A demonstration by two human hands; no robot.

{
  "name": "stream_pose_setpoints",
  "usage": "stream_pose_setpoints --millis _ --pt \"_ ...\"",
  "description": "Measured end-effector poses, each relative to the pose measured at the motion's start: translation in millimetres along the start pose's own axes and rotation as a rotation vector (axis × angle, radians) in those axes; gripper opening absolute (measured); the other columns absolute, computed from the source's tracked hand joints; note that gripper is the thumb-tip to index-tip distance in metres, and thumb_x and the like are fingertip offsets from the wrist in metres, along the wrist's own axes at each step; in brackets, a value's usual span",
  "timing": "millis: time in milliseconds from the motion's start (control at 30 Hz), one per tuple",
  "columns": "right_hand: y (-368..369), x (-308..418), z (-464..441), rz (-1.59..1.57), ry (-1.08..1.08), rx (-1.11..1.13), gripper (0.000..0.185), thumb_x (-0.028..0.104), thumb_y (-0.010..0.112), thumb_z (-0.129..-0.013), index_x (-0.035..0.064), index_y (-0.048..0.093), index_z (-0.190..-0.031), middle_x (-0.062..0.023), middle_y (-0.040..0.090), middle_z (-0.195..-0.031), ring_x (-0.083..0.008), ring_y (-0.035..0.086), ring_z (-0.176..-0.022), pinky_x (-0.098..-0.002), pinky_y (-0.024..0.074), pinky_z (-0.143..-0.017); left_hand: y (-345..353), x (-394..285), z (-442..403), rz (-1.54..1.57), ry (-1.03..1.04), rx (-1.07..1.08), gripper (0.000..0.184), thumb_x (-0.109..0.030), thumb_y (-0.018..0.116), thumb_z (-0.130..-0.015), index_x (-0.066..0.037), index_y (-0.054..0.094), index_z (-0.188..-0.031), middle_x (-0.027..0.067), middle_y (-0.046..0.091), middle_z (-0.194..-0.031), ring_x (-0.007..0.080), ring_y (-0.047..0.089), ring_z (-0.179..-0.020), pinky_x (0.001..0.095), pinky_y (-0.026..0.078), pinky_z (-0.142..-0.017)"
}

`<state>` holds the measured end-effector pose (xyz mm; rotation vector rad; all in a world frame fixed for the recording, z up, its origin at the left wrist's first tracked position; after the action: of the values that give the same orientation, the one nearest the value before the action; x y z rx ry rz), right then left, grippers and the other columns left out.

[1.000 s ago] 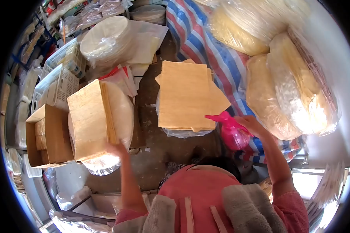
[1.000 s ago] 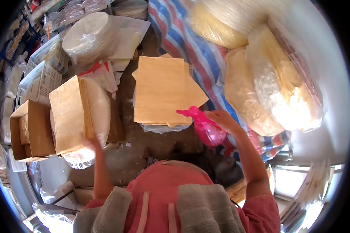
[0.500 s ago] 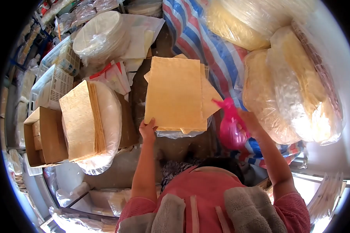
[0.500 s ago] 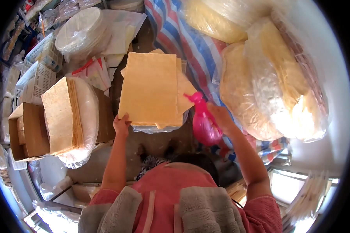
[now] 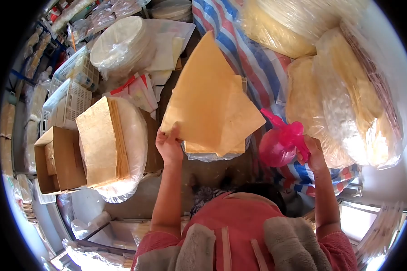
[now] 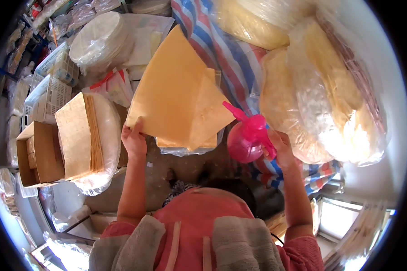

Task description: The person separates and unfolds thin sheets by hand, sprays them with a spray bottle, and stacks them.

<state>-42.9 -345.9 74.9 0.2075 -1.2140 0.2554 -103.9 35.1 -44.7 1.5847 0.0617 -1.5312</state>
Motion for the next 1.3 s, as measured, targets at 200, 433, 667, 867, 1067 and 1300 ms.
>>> stream_pose_setpoints --millis 200,433,667,867,1067,1300 --pt "-16.6 -16.4 3.5 0.203 0.107 -0.153 0.040 0.037 0.048 -0.090 0.0043 0.058 -0.071 -0.0019 0.049 -0.050 -0.0082 0.041 -0.037 -0.0207 0.0298 -0.034 -131.3 135.2 6.5 0.033 -0.408 -0.311 0.027 0.003 0.060 -0.077 0.000 0.054 -0.104 0.0098 0.061 -0.100 0.0242 0.061 -0.088 0.0342 0.053 -0.070" --pt "-33.2 -43.6 14.7 0.105 0.242 -0.276 0.040 0.038 0.047 -0.090 0.0045 0.056 -0.069 -0.0028 0.048 -0.049 -0.0094 0.041 -0.035 -0.0216 0.0306 -0.033 -92.7 138.9 45.9 -1.688 0.047 -0.016 0.084 -0.026 0.075 -0.065 -0.008 0.030 -0.134 0.0171 0.020 -0.141 0.0345 0.019 -0.130 0.0563 0.020 -0.101" --pt "-32.2 -56.4 23.8 0.102 0.242 -0.284 0.040 0.038 0.048 -0.090 0.0025 0.058 -0.074 -0.0034 0.050 -0.050 -0.0092 0.042 -0.035 -0.0214 0.0298 -0.031 -36.9 188.0 48.1 -1.873 0.478 1.051 0.075 -0.038 0.067 -0.070 -0.006 0.035 -0.130 0.0150 0.024 -0.140 0.0358 0.018 -0.131 0.0550 0.026 -0.099" --pt "-45.1 -74.6 33.9 0.067 0.267 -0.246 0.041 0.039 0.048 -0.090 0.0026 0.061 -0.077 -0.0017 0.050 -0.052 -0.0076 0.042 -0.037 -0.0202 0.0301 -0.033 -50.1 190.7 46.6 -1.746 0.565 1.199 0.047 -0.032 0.054 -0.084 -0.003 0.045 -0.120 0.0171 0.045 -0.125 0.0360 0.039 -0.120 0.0429 0.039 -0.092" --pt "-51.5 -89.8 37.3 0.151 0.298 -0.195 0.043 0.043 0.049 -0.089 0.0036 0.063 -0.080 0.0007 0.050 -0.053 -0.0052 0.043 -0.040 -0.0192 0.0311 -0.037 -50.2 182.4 36.5 -1.613 0.498 1.279 0.039 -0.032 0.048 -0.088 -0.004 0.048 -0.115 0.0150 0.047 -0.123 0.0330 0.043 -0.116 0.0414 0.042 -0.088" --pt "-49.8 -92.9 42.9 0.157 0.317 -0.189 0.045 0.045 0.049 -0.088 0.0033 0.063 -0.082 0.0007 0.050 -0.052 -0.0053 0.043 -0.040 -0.0193 0.0317 -0.036 -50.8 191.3 43.2 -1.653 0.722 1.270 0.040 -0.027 0.053 -0.084 -0.003 0.049 -0.116 0.0162 0.047 -0.123 0.0321 0.044 -0.115 0.0425 0.040 -0.090"
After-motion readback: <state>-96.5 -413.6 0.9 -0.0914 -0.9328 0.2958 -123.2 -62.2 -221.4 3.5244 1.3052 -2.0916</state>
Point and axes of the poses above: each hand's wrist, its own z-axis away from the middle knuckle, its own y-axis out of the palm, x = y × z, the point moved 3 cm from there along -z, towards the middle knuckle
